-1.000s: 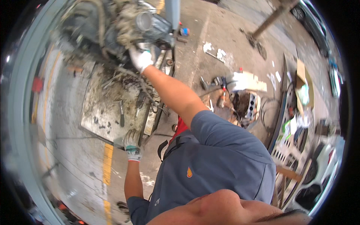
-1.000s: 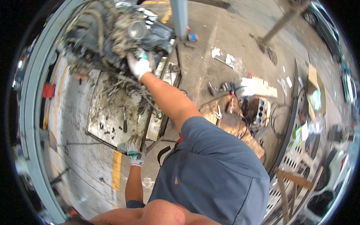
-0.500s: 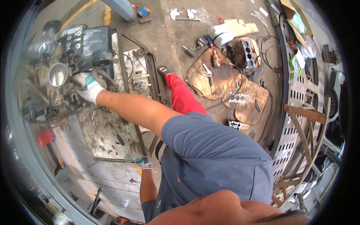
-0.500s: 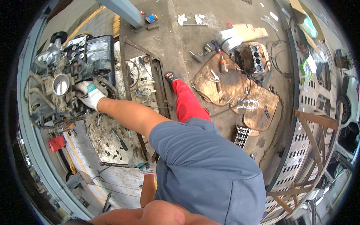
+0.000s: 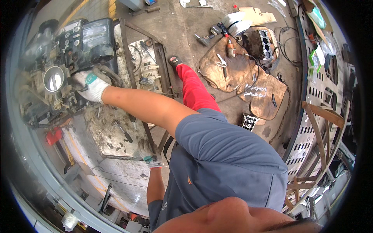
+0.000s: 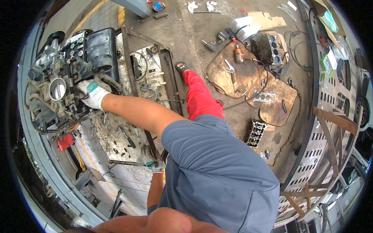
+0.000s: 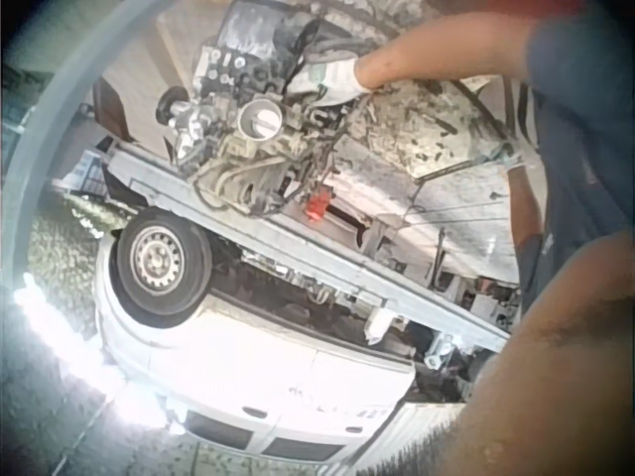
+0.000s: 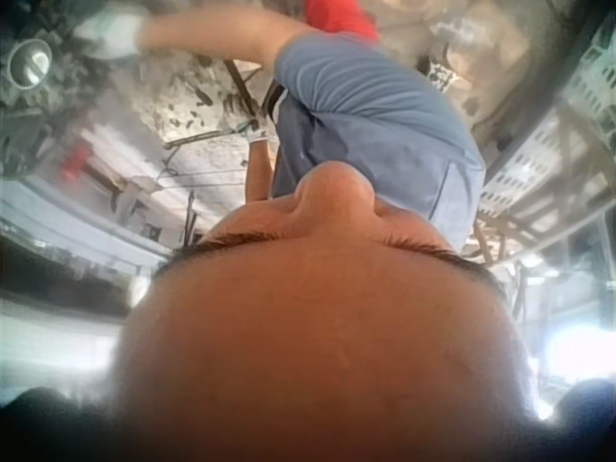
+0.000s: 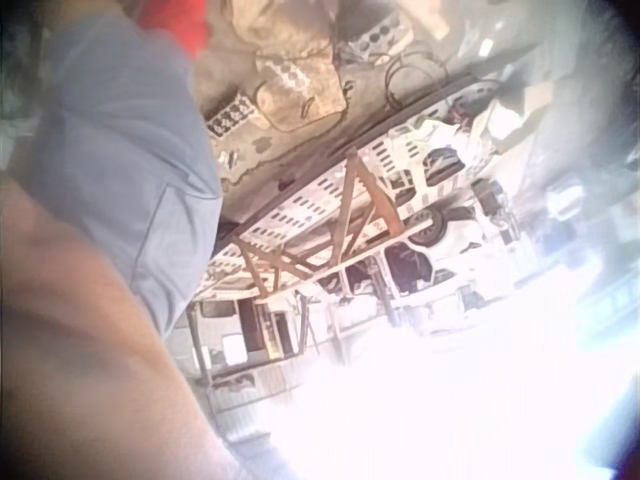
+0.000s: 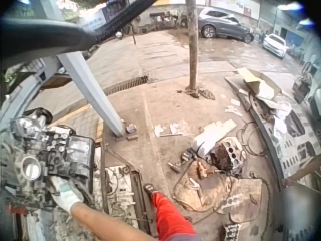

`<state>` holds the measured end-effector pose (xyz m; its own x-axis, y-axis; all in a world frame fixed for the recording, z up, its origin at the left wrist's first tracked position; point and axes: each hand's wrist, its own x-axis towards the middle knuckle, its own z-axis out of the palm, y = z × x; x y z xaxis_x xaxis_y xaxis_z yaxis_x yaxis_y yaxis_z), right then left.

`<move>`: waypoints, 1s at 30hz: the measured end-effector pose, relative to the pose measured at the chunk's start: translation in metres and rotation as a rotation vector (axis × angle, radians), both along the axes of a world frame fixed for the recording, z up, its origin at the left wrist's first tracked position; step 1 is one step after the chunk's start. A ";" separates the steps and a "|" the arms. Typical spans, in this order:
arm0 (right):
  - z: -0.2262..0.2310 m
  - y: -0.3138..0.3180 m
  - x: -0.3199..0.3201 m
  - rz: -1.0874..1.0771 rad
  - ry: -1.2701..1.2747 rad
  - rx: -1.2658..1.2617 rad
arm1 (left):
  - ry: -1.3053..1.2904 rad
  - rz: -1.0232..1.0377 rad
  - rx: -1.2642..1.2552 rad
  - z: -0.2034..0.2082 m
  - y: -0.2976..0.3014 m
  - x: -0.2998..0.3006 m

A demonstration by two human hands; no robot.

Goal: The person works on a car engine placed on a metal stand, using a ratchet to loosen and remove bolts from the engine block. The person handles hoses and engine components while adjusting the engine's position on the stand.

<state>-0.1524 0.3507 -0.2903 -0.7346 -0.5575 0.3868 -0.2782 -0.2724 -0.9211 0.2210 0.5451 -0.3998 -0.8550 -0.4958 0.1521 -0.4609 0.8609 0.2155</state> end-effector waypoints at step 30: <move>-0.048 -0.021 -0.011 -0.015 -0.089 -0.216 | 0.120 0.189 0.083 0.007 -0.007 0.014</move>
